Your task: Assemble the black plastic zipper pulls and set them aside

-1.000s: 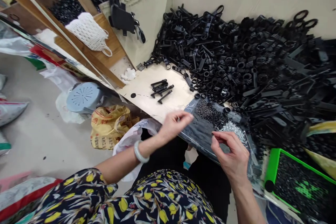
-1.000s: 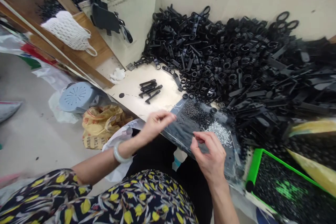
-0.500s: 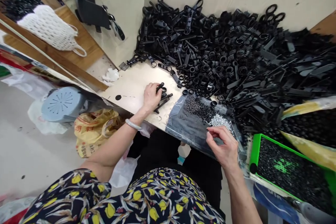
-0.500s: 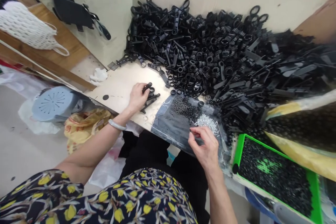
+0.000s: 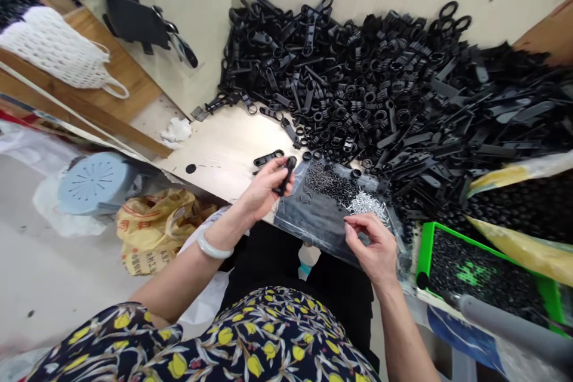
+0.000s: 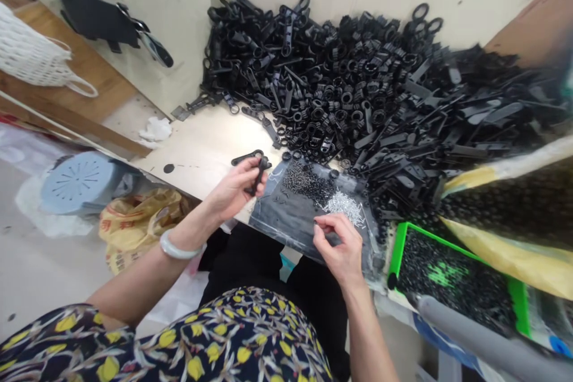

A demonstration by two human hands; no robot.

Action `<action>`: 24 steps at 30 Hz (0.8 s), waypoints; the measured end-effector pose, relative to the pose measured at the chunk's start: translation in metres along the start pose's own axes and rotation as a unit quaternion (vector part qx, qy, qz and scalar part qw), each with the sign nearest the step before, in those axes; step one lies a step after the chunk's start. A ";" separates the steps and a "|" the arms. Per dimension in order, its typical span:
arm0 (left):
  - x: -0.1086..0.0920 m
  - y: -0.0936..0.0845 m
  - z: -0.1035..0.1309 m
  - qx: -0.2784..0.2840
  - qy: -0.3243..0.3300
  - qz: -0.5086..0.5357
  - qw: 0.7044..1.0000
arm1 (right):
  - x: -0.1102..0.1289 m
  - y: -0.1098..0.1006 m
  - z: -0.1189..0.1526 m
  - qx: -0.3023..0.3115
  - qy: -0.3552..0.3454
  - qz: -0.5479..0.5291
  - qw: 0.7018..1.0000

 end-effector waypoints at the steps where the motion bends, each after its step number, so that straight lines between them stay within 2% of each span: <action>1: 0.016 0.015 0.009 0.032 -0.066 0.067 0.995 | 0.002 0.001 -0.001 0.001 -0.001 -0.004 1.000; 2: 0.030 0.029 0.018 0.058 -0.117 0.122 0.984 | 0.003 0.001 -0.001 0.001 -0.003 -0.003 1.000; 4: 0.052 0.050 0.032 0.091 -0.180 0.190 0.961 | 0.007 0.001 -0.002 0.001 -0.010 0.003 1.000; 8: 0.081 0.069 0.050 0.132 -0.209 0.209 0.946 | 0.013 -0.004 0.001 -0.001 -0.025 0.020 1.000; 14: 0.098 0.068 0.063 0.150 -0.186 0.106 0.965 | 0.018 -0.003 0.005 0.009 -0.047 0.043 0.998; 19: 0.106 0.065 0.067 0.119 -0.215 0.134 0.960 | 0.020 0.007 0.008 0.028 -0.062 0.051 0.996; 24: 0.113 0.061 0.065 0.080 -0.202 0.141 0.966 | 0.023 0.013 0.011 0.039 -0.080 0.061 0.994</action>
Point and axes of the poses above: each hand's wrist, its own z-axis away from the middle knuckle, its own y-axis out of the palm, x = y × z, the point moved 7 cm from there along -z, towards the middle knuckle, and after that the axes turned 3 degrees about z, right-handed, at the moved point
